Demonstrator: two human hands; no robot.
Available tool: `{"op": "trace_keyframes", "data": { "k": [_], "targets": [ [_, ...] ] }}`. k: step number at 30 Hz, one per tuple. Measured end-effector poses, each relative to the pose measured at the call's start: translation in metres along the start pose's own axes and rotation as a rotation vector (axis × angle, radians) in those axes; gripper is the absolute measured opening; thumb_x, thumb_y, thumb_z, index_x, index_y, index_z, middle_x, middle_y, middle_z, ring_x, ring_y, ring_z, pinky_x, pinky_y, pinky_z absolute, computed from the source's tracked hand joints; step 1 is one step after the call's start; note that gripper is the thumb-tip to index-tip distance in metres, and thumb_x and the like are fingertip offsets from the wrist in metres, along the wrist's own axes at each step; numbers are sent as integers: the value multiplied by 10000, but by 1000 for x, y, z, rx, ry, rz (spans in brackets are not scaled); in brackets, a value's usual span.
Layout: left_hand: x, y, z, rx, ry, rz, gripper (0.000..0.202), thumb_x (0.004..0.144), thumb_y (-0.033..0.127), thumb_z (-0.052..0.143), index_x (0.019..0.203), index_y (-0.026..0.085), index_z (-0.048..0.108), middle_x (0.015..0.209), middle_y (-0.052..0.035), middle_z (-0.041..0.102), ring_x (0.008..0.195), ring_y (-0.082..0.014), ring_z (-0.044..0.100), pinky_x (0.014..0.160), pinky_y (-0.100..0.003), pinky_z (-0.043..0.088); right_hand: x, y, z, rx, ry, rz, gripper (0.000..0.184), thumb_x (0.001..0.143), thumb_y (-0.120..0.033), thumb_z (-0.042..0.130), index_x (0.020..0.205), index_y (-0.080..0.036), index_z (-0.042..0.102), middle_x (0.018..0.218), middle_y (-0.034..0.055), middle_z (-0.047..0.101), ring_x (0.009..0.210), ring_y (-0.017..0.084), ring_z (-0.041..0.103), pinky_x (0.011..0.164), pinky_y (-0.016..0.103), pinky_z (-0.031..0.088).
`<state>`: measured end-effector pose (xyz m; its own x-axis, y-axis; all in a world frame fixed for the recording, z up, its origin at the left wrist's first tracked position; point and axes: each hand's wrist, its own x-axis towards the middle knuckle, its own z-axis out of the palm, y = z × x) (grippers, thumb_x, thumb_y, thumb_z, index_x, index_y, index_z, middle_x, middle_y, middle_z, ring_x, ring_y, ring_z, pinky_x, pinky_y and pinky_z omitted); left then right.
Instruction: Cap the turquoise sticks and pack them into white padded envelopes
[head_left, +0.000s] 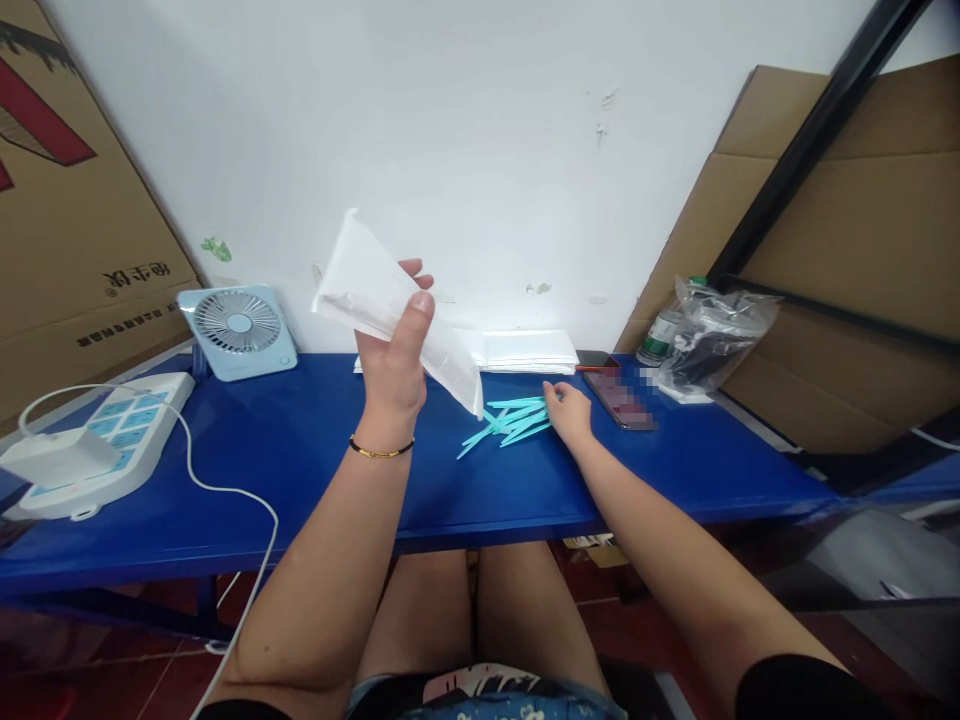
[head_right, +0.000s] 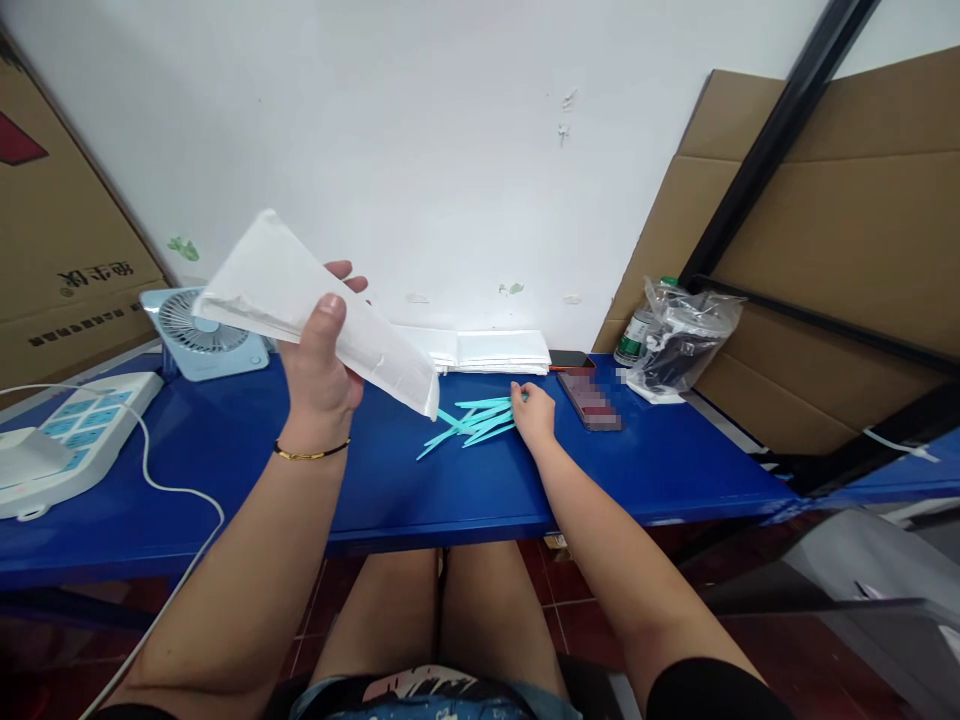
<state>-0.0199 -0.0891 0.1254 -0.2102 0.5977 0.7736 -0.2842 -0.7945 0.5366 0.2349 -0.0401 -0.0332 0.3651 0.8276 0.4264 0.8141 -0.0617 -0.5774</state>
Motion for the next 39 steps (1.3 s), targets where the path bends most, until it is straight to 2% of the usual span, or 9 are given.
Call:
{"op": "trace_keyframes", "data": {
  "k": [7, 11, 14, 17, 20, 23, 26, 31, 39],
  "targets": [
    [15, 11, -16, 177, -111, 22, 539, 668, 449, 728, 1129, 246, 533, 1218, -75, 526, 1133, -270, 507, 981, -409, 399, -3, -1, 1, -33, -63, -62, 468, 884, -507, 323, 702, -185, 610, 676, 58, 605, 626, 175, 508, 588, 263, 315],
    [6, -20, -52, 637, -359, -106, 810, 596, 432, 757, 1306, 248, 415, 1259, -94, 525, 1209, -316, 439, 1024, -465, 325, -1, -1, 5, -48, -110, -109, 438, 871, -491, 369, 695, -181, 623, 732, 64, 598, 701, 182, 516, 630, 267, 332],
    [-12, -50, -81, 1154, -606, -385, 803, 621, 462, 705, 1329, 228, 406, 1219, -139, 560, 1176, -366, 464, 1005, -538, 294, -1, -2, 8, -59, -137, -159, 413, 864, -489, 396, 698, -190, 627, 761, 62, 587, 774, 196, 513, 667, 275, 341],
    [-36, -65, -89, 1359, -709, -453, 950, 561, 490, 727, 1376, 203, 330, 1388, -185, 396, 1307, -411, 270, 1025, -608, 193, -2, -4, 8, -65, -168, -190, 414, 871, -497, 386, 724, -200, 633, 787, 61, 587, 803, 205, 505, 690, 288, 352],
    [-67, -62, -71, 1238, -757, -375, 967, 611, 593, 660, 1406, 197, 279, 1493, -154, 208, 1386, -358, 50, 1086, -554, 79, -2, -4, 7, -66, -191, -198, 410, 871, -503, 393, 747, -207, 648, 812, 64, 599, 837, 218, 505, 746, 314, 366],
    [-100, -60, -45, 954, -899, -404, 995, 594, 660, 637, 1408, 207, 289, 1505, -139, 177, 1393, -329, 30, 1104, -509, 53, -3, -4, 5, -11, -234, -228, 362, 870, -471, 418, 822, -216, 671, 890, 66, 616, 901, 222, 522, 809, 329, 379],
    [-120, -71, -30, 870, -803, -461, 979, 592, 672, 634, 1396, 211, 318, 1503, -135, 186, 1394, -323, 36, 1105, -495, -25, -7, -6, 2, 164, -324, -306, 313, 878, -407, 429, 872, -223, 682, 953, 55, 636, 936, 199, 563, 851, 309, 400],
    [-116, -101, -29, 753, -814, -491, 938, 591, 663, 642, 1367, 211, 368, 1461, -126, 309, 1383, -319, 131, 1107, -464, -27, -26, -17, -4, 421, -395, -364, 252, 849, -377, 493, 862, -244, 707, 979, 39, 679, 969, 215, 596, 901, 349, 415],
    [-87, -99, -32, 935, -1100, -420, 978, 596, 698, 610, 1403, 241, 299, 1305, -116, 503, 1204, -336, 409, 963, -418, 333, -6, -19, -21, 335, -569, -360, 291, 836, -354, 501, 1007, -203, 682, 1019, 67, 670, 928, 209, 600, 848, 338, 446]
  ]
}}
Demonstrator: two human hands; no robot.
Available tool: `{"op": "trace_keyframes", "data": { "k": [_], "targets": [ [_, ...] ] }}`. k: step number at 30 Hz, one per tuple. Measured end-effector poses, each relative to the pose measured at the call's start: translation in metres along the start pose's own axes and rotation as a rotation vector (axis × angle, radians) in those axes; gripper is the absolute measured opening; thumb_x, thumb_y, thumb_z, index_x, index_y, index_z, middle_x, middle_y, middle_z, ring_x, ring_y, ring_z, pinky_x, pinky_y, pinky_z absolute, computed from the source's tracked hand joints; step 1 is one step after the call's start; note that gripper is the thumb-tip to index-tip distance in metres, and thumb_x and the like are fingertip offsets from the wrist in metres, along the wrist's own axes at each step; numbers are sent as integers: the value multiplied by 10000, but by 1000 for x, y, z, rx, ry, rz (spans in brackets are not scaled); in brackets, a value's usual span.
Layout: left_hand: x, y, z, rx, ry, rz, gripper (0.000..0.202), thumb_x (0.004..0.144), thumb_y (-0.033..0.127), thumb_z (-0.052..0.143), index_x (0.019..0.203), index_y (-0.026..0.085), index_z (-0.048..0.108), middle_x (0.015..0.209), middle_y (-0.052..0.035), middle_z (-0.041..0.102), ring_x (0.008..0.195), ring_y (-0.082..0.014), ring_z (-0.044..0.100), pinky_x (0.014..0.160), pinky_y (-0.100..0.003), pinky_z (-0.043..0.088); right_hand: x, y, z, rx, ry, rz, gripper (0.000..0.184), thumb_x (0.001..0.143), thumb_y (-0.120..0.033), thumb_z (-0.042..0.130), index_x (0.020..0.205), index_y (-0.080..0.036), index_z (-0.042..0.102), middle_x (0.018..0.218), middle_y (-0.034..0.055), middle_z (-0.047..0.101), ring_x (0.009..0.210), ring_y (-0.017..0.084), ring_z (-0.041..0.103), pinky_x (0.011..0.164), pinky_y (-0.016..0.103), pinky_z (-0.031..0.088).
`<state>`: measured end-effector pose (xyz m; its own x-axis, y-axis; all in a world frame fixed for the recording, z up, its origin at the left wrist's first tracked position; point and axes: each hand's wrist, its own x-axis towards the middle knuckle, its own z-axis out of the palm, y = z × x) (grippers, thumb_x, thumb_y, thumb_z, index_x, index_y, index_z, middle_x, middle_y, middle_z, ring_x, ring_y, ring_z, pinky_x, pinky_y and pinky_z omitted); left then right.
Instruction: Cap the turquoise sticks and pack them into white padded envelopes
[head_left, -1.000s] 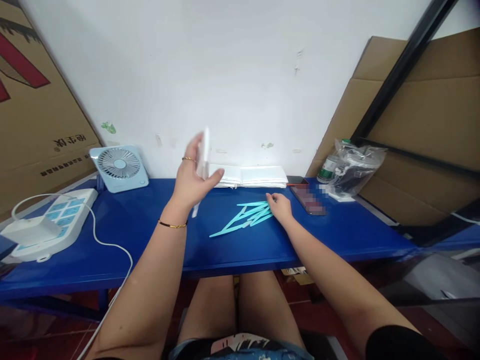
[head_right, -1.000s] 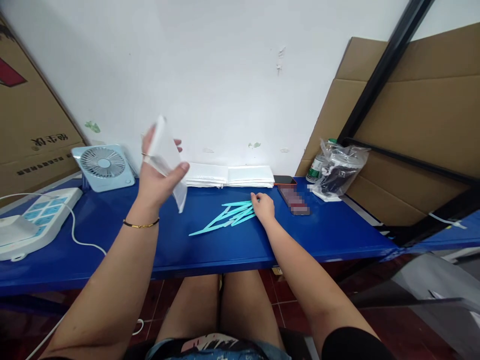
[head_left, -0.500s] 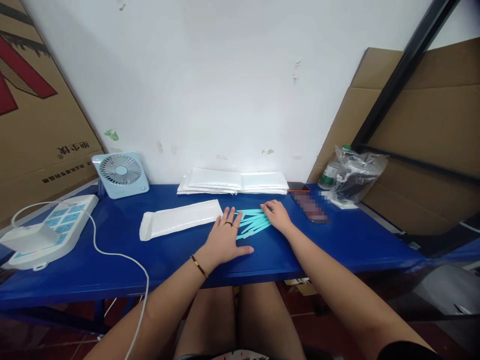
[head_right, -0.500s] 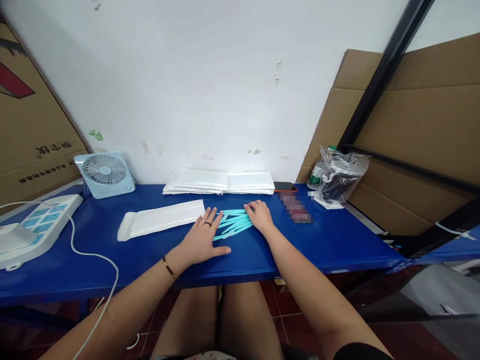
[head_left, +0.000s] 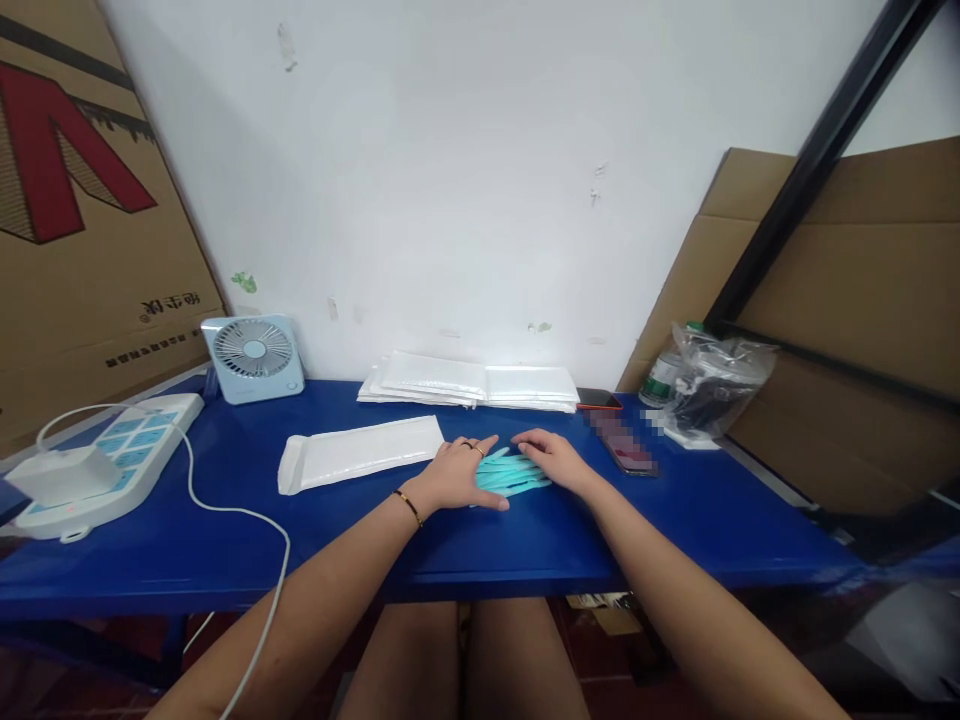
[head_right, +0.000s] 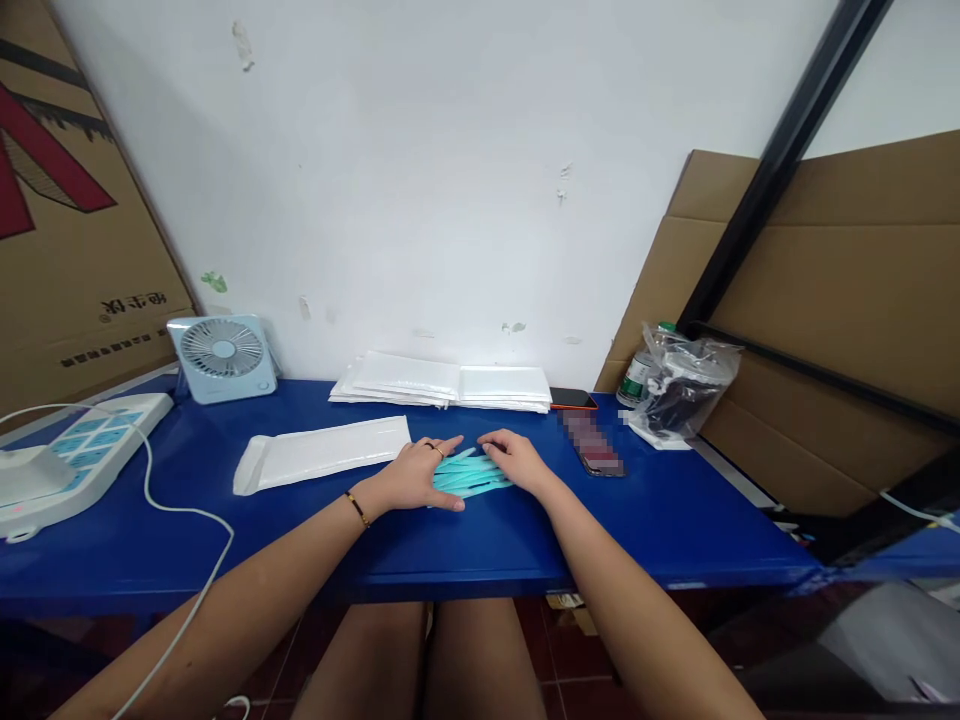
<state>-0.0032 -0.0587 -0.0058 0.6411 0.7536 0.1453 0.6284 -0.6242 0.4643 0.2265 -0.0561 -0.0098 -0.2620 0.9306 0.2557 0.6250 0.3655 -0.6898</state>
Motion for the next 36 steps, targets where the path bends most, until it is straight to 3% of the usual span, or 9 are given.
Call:
{"op": "trace_keyframes", "data": {
  "k": [2, 5, 8, 10, 14, 21, 29, 33, 36],
  "targets": [
    [5, -2, -9, 45, 6, -49, 795, 686, 662, 550, 1336, 228, 404, 1183, -96, 590, 1101, -292, 503, 876, -361, 396, 15, 0, -9, -37, -40, 12, 298, 810, -349, 532, 1015, -187, 676, 969, 65, 670, 846, 191, 597, 769, 310, 459],
    [15, -8, -18, 88, -14, -117, 373, 769, 484, 533, 1007, 212, 628, 952, -50, 666, 877, -209, 599, 713, -270, 430, 37, -5, -13, -59, -239, -3, 298, 730, -377, 628, 937, -172, 692, 794, 36, 652, 693, 155, 563, 628, 261, 437],
    [23, -14, -20, 78, -80, -138, 187, 741, 354, 568, 827, 209, 650, 812, -16, 677, 729, -161, 605, 589, -225, 406, 50, -7, -8, -58, -433, -25, 283, 639, -392, 711, 803, -162, 689, 681, 4, 601, 605, 124, 511, 543, 230, 387],
    [28, -18, -22, 40, -73, -132, 177, 747, 339, 558, 820, 208, 652, 778, -10, 677, 688, -146, 599, 555, -214, 394, 52, -3, -5, 7, -452, -11, 289, 636, -407, 714, 778, -159, 670, 641, -11, 576, 567, 107, 479, 517, 221, 361],
    [38, -27, -26, 35, 29, -148, 167, 757, 344, 556, 792, 214, 655, 747, 1, 672, 660, -138, 590, 547, -216, 377, 51, 19, -8, 173, -322, 47, 312, 629, -423, 723, 746, -145, 642, 618, -17, 568, 550, 92, 458, 519, 214, 349],
    [45, -43, -13, 30, 91, -150, 194, 738, 398, 603, 844, 244, 656, 769, 21, 672, 704, -142, 597, 612, -222, 397, 44, 28, -26, 95, -257, 74, 380, 638, -471, 709, 842, -153, 663, 714, 7, 594, 624, 118, 494, 589, 243, 386],
    [33, -26, -13, -28, 118, -22, 345, 796, 530, 507, 859, 230, 666, 839, -6, 672, 777, -157, 594, 652, -223, 412, 36, 17, -32, 30, -450, -13, 311, 621, -445, 738, 753, -170, 675, 797, 25, 595, 694, 140, 521, 625, 256, 406],
    [33, -20, -14, -13, 31, 6, 297, 829, 468, 485, 854, 230, 661, 786, 12, 672, 692, -134, 580, 601, -220, 381, 38, 22, -28, 187, -342, 1, 299, 650, -435, 721, 728, -158, 641, 713, 7, 590, 664, 131, 522, 622, 253, 402],
    [36, -22, -14, 95, 72, -19, 219, 841, 349, 485, 796, 220, 656, 810, 9, 675, 743, -143, 581, 646, -238, 375, 41, 29, -25, 228, -251, 37, 307, 633, -431, 732, 709, -150, 633, 692, 5, 592, 647, 126, 516, 613, 253, 397]
  ]
}}
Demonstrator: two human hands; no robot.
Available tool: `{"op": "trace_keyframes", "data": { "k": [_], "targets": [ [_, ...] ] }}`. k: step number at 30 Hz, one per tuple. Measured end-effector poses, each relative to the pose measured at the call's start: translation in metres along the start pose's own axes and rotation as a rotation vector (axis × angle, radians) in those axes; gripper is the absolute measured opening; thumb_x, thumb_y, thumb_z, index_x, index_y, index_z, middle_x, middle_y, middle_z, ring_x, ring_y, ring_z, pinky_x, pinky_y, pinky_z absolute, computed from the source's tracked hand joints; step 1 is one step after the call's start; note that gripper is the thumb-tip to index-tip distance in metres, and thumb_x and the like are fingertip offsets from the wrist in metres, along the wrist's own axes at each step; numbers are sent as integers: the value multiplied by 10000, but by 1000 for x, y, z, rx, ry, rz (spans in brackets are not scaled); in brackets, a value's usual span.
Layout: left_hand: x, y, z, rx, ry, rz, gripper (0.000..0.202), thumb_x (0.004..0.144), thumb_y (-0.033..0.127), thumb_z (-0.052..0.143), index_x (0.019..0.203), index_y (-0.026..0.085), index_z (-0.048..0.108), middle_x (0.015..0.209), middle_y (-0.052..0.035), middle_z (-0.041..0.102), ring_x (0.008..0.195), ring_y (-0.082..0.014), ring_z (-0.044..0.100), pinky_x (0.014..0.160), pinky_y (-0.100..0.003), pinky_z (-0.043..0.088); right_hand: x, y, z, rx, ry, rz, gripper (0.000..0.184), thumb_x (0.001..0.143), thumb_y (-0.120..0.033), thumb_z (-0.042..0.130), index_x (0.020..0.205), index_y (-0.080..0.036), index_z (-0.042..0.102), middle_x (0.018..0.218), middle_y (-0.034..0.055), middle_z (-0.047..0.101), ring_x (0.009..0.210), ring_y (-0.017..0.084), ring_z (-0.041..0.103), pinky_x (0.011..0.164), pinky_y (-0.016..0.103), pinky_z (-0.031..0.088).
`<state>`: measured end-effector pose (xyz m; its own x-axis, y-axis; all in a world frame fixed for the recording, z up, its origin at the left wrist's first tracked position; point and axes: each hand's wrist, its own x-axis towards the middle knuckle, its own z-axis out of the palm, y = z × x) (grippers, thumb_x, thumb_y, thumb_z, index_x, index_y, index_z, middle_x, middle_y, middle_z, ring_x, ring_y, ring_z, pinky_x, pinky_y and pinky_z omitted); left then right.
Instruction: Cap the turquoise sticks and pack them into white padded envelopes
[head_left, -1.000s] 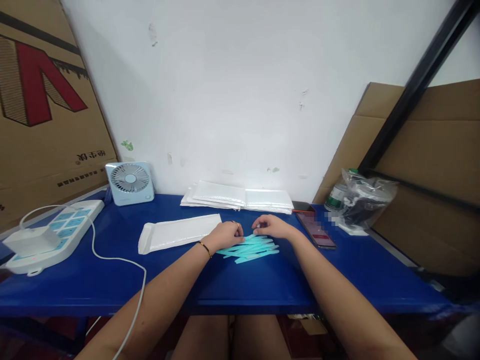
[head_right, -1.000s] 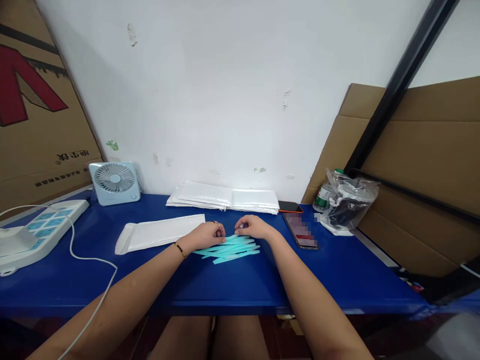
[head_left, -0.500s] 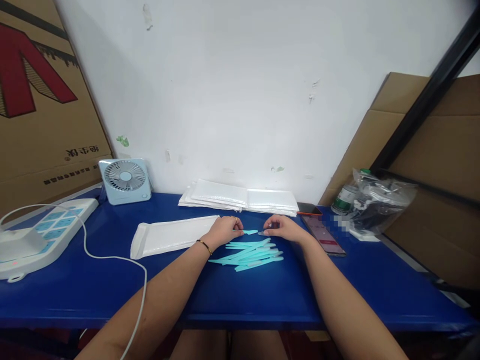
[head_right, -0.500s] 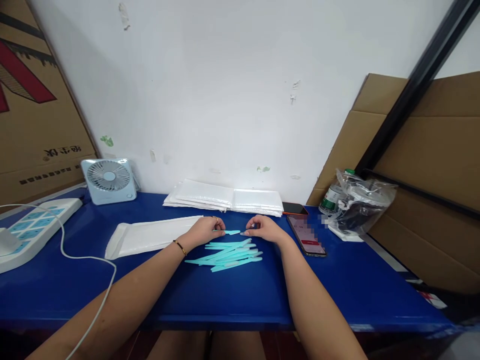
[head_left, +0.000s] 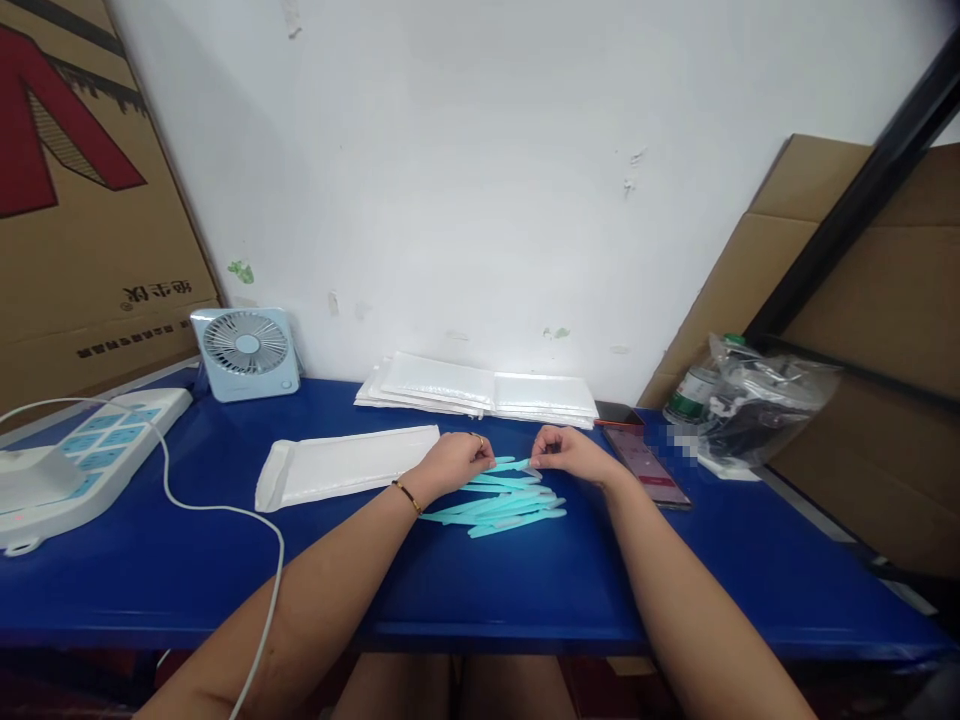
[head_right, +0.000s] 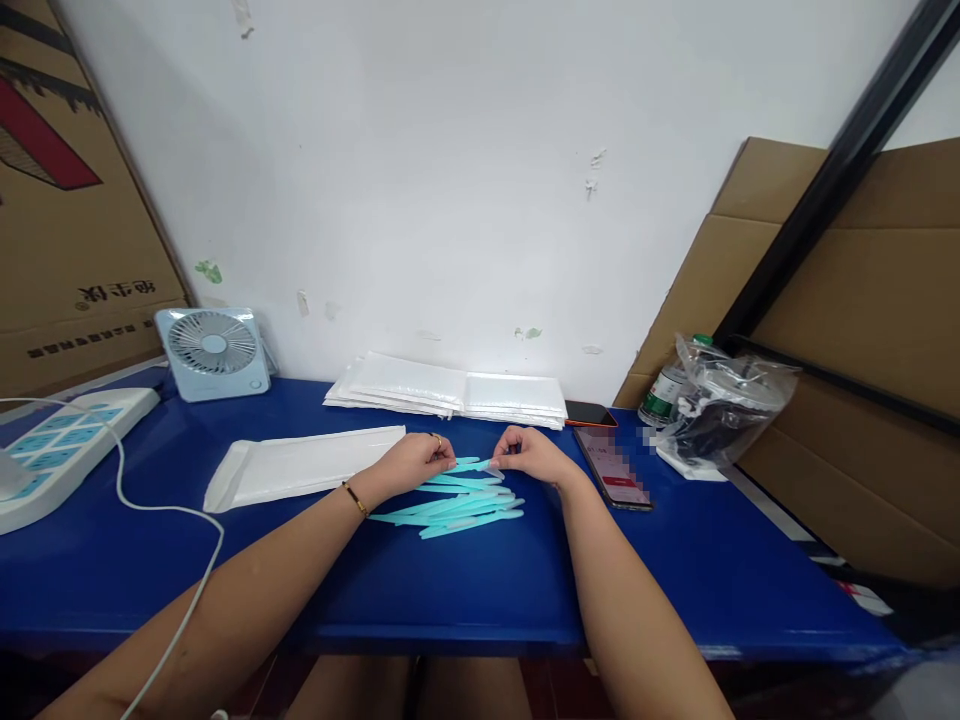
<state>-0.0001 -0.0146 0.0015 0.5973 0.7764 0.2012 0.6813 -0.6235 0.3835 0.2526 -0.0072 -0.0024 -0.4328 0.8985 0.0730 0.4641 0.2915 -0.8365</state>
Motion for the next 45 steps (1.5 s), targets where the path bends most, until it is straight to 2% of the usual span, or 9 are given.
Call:
{"op": "trace_keyframes", "data": {
  "k": [4, 8, 14, 22, 27, 34, 37, 40, 45],
  "targets": [
    [3, -8, -1, 165, 74, -39, 219, 848, 264, 465, 750, 220, 655, 850, -3, 670, 844, -178, 571, 743, -291, 359, 1, 8, -4, 6, 97, 56, 327, 624, -448, 730, 720, -151, 631, 716, 18, 620, 657, 133, 528, 618, 258, 401],
    [1, -13, -2, 149, 107, -62, 171, 827, 337, 522, 905, 245, 643, 869, -6, 647, 871, -182, 568, 743, -285, 366, -1, 3, -7, -180, 188, 49, 343, 618, -454, 728, 807, -174, 675, 797, 26, 608, 643, 130, 496, 598, 266, 394],
    [-4, -7, -5, 30, -12, 18, 221, 773, 428, 576, 828, 232, 663, 785, 4, 653, 755, -150, 585, 638, -232, 368, -4, -13, 1, -270, -120, -64, 254, 676, -422, 695, 791, -196, 716, 814, 32, 549, 728, 160, 541, 645, 269, 418],
    [-7, -3, -3, 15, -82, 38, 288, 771, 481, 562, 778, 216, 674, 729, 9, 665, 652, -132, 566, 565, -235, 336, -5, -13, 7, -352, -171, -21, 268, 694, -428, 666, 766, -171, 674, 831, 35, 542, 688, 144, 513, 612, 253, 408],
    [-6, -4, -3, 11, -76, -10, 348, 846, 463, 441, 794, 198, 659, 746, -10, 665, 662, -142, 560, 572, -241, 337, -6, -18, 6, -356, -81, -63, 243, 725, -413, 640, 771, -175, 659, 830, 29, 523, 709, 140, 507, 628, 248, 397],
    [0, -8, -10, 154, 1, -58, 259, 853, 350, 443, 792, 207, 651, 809, -8, 671, 743, -161, 574, 655, -264, 362, -3, -6, -8, -389, 71, -17, 222, 705, -405, 663, 724, -185, 667, 810, 33, 551, 724, 156, 509, 640, 263, 382],
    [0, -9, -11, 138, 32, -86, 226, 829, 369, 484, 875, 220, 647, 843, -11, 659, 796, -173, 574, 659, -264, 375, -7, -6, -14, -398, 97, 10, 263, 678, -445, 686, 755, -194, 690, 812, 36, 568, 726, 163, 520, 631, 269, 380],
    [-2, -5, -10, 69, 22, -48, 273, 814, 423, 499, 922, 215, 641, 878, -20, 641, 821, -173, 570, 671, -261, 394, -14, -15, -17, -374, -1, -2, 296, 653, -477, 698, 769, -205, 705, 825, 35, 594, 752, 172, 533, 645, 271, 386],
    [-4, 4, -8, 32, -152, 104, 310, 779, 487, 539, 828, 211, 671, 835, -19, 640, 785, -169, 573, 704, -268, 391, -20, -27, -15, -405, -261, 51, 261, 594, -445, 744, 707, -211, 721, 775, 22, 611, 667, 152, 525, 572, 258, 365]
  ]
}}
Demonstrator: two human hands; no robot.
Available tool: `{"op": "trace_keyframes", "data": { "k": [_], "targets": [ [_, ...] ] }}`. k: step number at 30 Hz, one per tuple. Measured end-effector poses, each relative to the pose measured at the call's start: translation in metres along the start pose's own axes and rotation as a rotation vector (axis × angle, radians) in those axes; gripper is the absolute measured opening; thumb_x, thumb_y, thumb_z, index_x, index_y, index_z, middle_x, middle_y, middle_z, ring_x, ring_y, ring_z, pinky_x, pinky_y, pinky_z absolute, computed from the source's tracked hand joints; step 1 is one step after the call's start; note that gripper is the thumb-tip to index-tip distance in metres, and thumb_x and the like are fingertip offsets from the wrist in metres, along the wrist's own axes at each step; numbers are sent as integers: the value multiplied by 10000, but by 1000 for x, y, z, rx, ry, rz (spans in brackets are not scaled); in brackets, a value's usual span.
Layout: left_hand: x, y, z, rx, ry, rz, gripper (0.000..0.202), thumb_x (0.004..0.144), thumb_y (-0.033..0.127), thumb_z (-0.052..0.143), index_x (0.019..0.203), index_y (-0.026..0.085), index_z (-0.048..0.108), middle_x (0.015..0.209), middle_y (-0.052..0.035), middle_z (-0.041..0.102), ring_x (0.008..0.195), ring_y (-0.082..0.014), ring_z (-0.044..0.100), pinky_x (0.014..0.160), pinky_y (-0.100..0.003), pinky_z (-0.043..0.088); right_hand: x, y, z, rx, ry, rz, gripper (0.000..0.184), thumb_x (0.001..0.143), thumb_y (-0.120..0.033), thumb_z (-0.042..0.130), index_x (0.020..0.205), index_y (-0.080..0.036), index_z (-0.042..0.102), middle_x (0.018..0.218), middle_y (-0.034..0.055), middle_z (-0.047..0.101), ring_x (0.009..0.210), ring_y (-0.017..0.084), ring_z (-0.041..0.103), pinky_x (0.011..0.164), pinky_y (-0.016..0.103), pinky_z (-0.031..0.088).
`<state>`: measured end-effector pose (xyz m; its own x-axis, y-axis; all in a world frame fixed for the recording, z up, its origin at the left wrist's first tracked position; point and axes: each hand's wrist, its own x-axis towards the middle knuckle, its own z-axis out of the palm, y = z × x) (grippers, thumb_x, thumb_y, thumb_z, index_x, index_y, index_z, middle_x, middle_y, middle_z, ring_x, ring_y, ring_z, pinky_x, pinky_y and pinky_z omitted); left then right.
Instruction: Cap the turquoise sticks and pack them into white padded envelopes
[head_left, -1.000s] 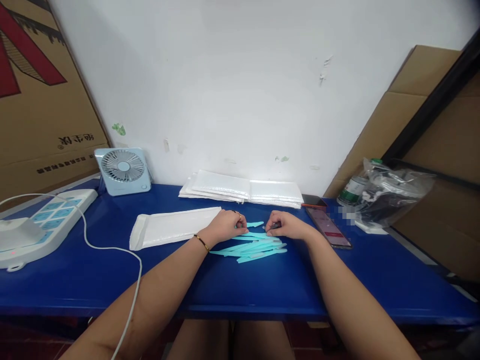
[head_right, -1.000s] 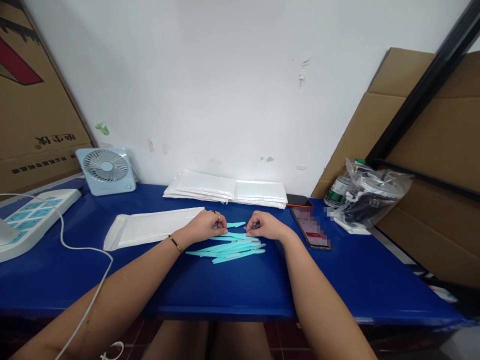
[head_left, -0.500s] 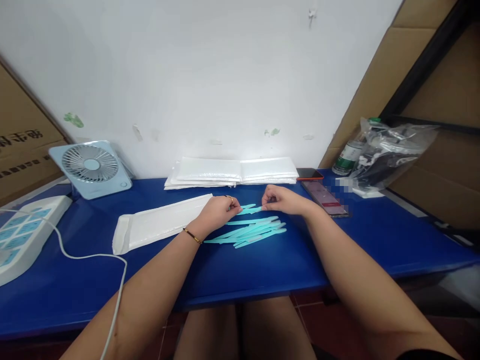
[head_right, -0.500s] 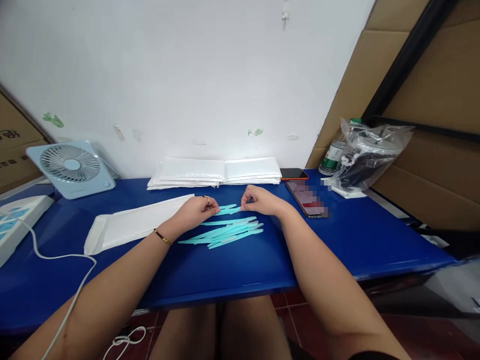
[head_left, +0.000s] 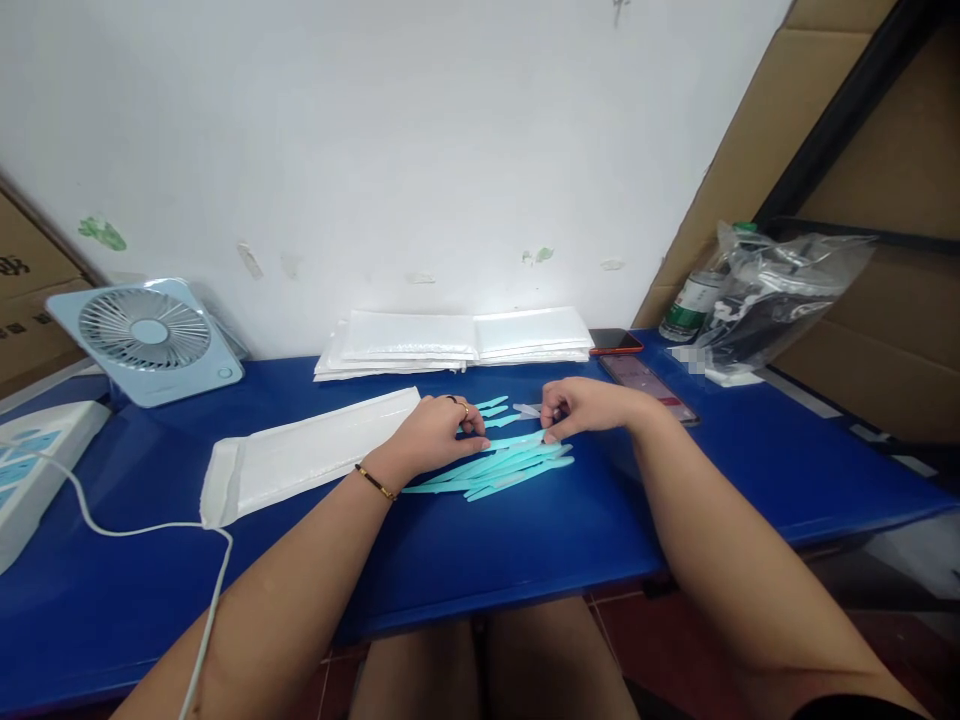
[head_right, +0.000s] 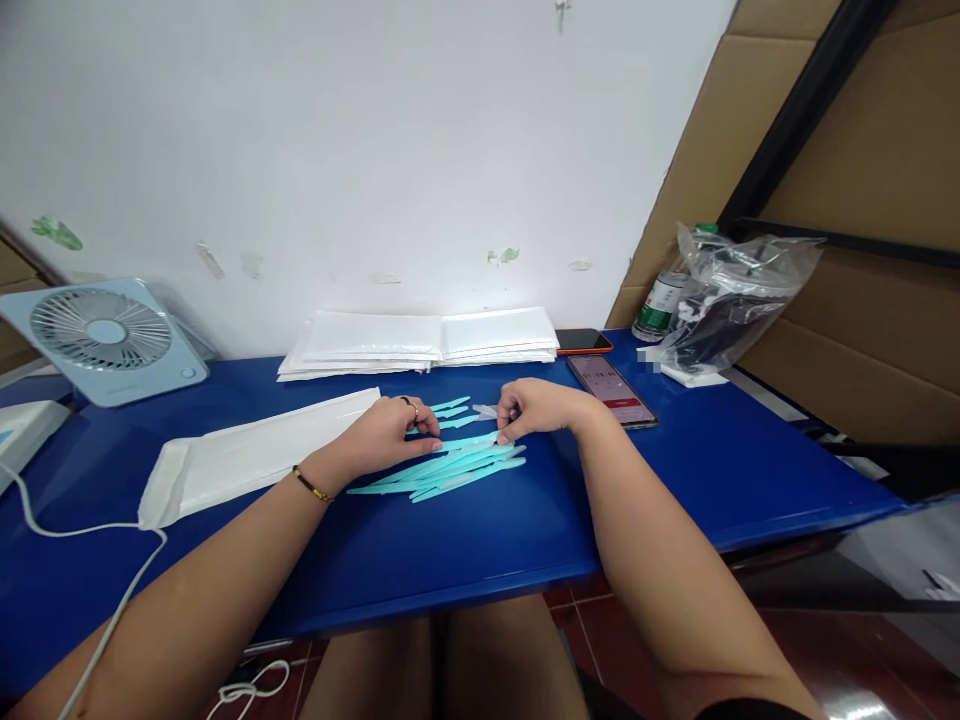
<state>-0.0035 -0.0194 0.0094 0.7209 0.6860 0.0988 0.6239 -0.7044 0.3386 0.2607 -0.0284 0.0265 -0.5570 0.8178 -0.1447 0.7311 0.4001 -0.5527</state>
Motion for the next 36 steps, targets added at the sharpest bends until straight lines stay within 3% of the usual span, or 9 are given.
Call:
{"op": "trace_keyframes", "data": {
  "k": [4, 9, 14, 18, 23, 27, 31, 36],
  "targets": [
    [2, -3, 0, 20, -1, -24, 257, 809, 422, 524, 747, 208, 652, 771, -3, 650, 717, -152, 570, 660, -261, 374, 4, 6, 2, 20, 64, -1, 248, 616, -429, 728, 701, -197, 702, 759, 18, 598, 644, 136, 509, 562, 249, 362],
    [3, -9, -4, 103, 115, -103, 281, 835, 401, 476, 764, 190, 648, 815, -26, 663, 759, -170, 581, 667, -266, 374, 7, 14, 3, 84, 249, 51, 298, 606, -459, 726, 720, -188, 680, 738, 12, 589, 636, 127, 496, 564, 246, 363],
    [3, -13, -6, 127, 121, -53, 289, 848, 423, 467, 839, 208, 659, 875, -19, 666, 835, -178, 577, 711, -270, 367, 8, 15, 2, 149, 314, 28, 306, 610, -463, 723, 707, -181, 657, 733, 18, 587, 646, 132, 504, 578, 251, 384],
    [3, -19, -7, 127, 151, -116, 266, 826, 427, 503, 785, 223, 669, 777, 4, 658, 748, -160, 575, 674, -262, 360, 8, 17, 2, 149, 358, 58, 310, 606, -462, 727, 698, -176, 650, 730, 26, 595, 666, 145, 523, 586, 259, 390],
    [2, -26, -8, 74, 160, -86, 302, 858, 407, 445, 786, 236, 683, 876, 23, 679, 787, -141, 580, 666, -243, 362, 12, 24, 4, 134, 331, 22, 284, 611, -440, 732, 694, -174, 675, 723, 24, 592, 664, 142, 522, 594, 260, 394],
    [1, -34, -10, 100, 159, -199, 285, 849, 410, 451, 821, 248, 685, 875, 21, 678, 765, -148, 579, 642, -249, 355, 13, 29, 3, 158, 344, 82, 315, 601, -456, 734, 728, -174, 677, 706, 21, 599, 655, 146, 521, 577, 259, 388],
    [0, -34, -10, 77, 175, -213, 269, 811, 434, 505, 948, 264, 661, 907, 6, 654, 801, -162, 574, 659, -252, 360, 7, 20, 1, 107, 406, 75, 339, 612, -458, 729, 804, -181, 689, 787, 34, 607, 673, 146, 520, 584, 260, 388],
    [-1, -15, -6, 58, 98, -29, 248, 780, 443, 557, 886, 248, 669, 879, -6, 630, 841, -170, 569, 683, -260, 365, 5, -2, 6, 49, 151, -47, 239, 647, -400, 710, 763, -191, 708, 826, 35, 614, 747, 161, 553, 641, 253, 405]
  ]
}}
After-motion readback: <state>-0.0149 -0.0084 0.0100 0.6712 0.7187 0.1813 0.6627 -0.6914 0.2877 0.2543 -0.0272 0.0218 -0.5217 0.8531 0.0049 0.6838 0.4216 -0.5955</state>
